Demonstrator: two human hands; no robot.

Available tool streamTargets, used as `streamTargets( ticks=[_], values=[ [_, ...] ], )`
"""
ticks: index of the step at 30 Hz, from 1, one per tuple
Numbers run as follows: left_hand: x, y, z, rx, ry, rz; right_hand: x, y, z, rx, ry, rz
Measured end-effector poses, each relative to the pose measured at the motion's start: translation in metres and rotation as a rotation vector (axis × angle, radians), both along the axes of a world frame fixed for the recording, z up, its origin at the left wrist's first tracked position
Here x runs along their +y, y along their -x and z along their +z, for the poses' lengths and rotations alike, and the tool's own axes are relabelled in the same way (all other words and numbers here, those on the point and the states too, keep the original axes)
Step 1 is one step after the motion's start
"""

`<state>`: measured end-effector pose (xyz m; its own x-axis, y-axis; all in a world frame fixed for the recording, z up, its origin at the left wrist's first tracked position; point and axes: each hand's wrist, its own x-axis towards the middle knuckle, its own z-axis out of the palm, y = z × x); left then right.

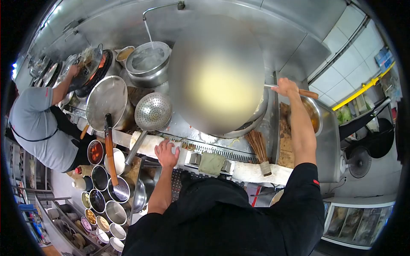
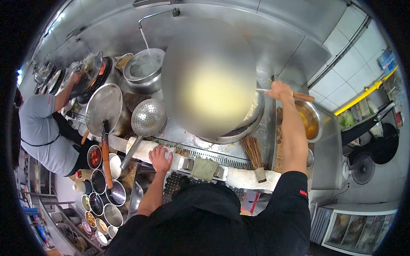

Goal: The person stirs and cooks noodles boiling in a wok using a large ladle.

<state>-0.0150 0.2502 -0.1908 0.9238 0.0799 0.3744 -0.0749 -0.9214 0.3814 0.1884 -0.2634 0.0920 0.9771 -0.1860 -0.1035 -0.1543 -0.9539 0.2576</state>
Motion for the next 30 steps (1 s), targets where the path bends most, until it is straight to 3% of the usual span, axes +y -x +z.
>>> streamTargets(
  ticks=[9, 15, 20, 30],
  values=[
    [0.0, 0.002, -0.002, -0.03, -0.012, 0.001, 0.016, 0.007, 0.075, 0.077, 0.008, 0.17],
    [0.001, 0.001, -0.001, -0.022, 0.007, 0.014, 0.038, 0.014, 0.114, -0.068, 0.141, 0.369],
    [0.001, 0.001, -0.001, -0.037, 0.014, 0.007, 0.07, 0.04, 0.143, -0.098, 0.205, 0.377],
    [0.001, 0.001, 0.002, -0.003, 0.009, -0.004, 0.055, 0.104, 0.143, -0.457, 0.296, 0.674]
  ],
)
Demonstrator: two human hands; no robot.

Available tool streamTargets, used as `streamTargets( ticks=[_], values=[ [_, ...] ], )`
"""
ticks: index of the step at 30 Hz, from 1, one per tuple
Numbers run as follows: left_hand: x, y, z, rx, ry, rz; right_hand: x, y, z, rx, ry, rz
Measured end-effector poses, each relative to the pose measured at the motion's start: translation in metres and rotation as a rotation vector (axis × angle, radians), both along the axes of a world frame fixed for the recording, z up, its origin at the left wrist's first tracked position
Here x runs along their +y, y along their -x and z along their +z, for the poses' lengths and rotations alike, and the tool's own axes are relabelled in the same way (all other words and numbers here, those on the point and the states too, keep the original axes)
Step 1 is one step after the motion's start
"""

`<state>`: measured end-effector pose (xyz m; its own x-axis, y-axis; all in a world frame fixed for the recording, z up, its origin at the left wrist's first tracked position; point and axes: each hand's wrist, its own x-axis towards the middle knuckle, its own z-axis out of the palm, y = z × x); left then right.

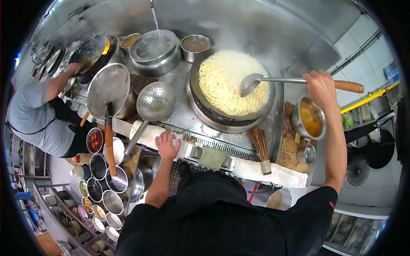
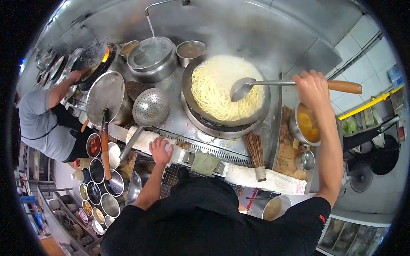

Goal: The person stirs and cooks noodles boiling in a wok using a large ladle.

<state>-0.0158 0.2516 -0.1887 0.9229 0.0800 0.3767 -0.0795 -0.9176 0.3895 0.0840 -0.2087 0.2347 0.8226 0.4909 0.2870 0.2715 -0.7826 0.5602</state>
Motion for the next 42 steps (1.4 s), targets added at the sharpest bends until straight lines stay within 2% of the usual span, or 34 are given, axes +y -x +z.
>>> streamTargets(
  ticks=[5, 10, 18, 23, 27, 30, 31, 34, 38, 40, 41, 42],
  values=[
    [-0.001, -0.001, 0.001, 0.023, 0.007, 0.002, -0.039, -0.013, -0.053, 0.002, 0.045, -0.029],
    [-0.001, -0.001, -0.001, 0.037, -0.013, 0.007, -0.058, -0.028, -0.087, -0.113, -0.01, 0.043],
    [-0.001, -0.001, -0.001, 0.011, -0.003, 0.007, -0.075, -0.065, -0.104, -0.245, -0.053, 0.141],
    [-0.001, 0.001, 0.0, -0.012, 0.012, 0.001, -0.073, -0.1, -0.119, -0.247, -0.173, -0.028],
    [-0.002, 0.0, 0.002, -0.008, 0.017, 0.007, -0.066, -0.121, -0.153, -0.206, -0.246, -0.169],
    [-0.002, 0.001, 0.001, -0.02, 0.017, 0.013, -0.058, -0.126, -0.17, 0.091, -0.454, -0.407],
    [-0.002, 0.001, 0.001, -0.031, 0.016, 0.009, -0.055, -0.127, -0.172, 0.092, -0.45, -0.401],
    [-0.002, 0.001, 0.0, -0.053, 0.007, 0.005, -0.034, -0.118, -0.165, 0.357, -0.537, -0.629],
    [-0.003, 0.0, 0.002, -0.031, 0.011, 0.012, -0.039, -0.121, -0.164, 0.473, -0.501, -0.604],
    [-0.003, 0.001, 0.001, -0.035, 0.006, 0.012, -0.047, -0.128, -0.165, 0.518, -0.509, -0.441],
    [-0.002, 0.001, 0.0, -0.031, 0.007, 0.011, -0.054, -0.131, -0.164, 0.521, -0.507, -0.443],
    [-0.001, 0.0, 0.0, -0.051, 0.014, 0.005, -0.044, -0.124, -0.143, 0.578, -0.497, -0.405]
  ],
)
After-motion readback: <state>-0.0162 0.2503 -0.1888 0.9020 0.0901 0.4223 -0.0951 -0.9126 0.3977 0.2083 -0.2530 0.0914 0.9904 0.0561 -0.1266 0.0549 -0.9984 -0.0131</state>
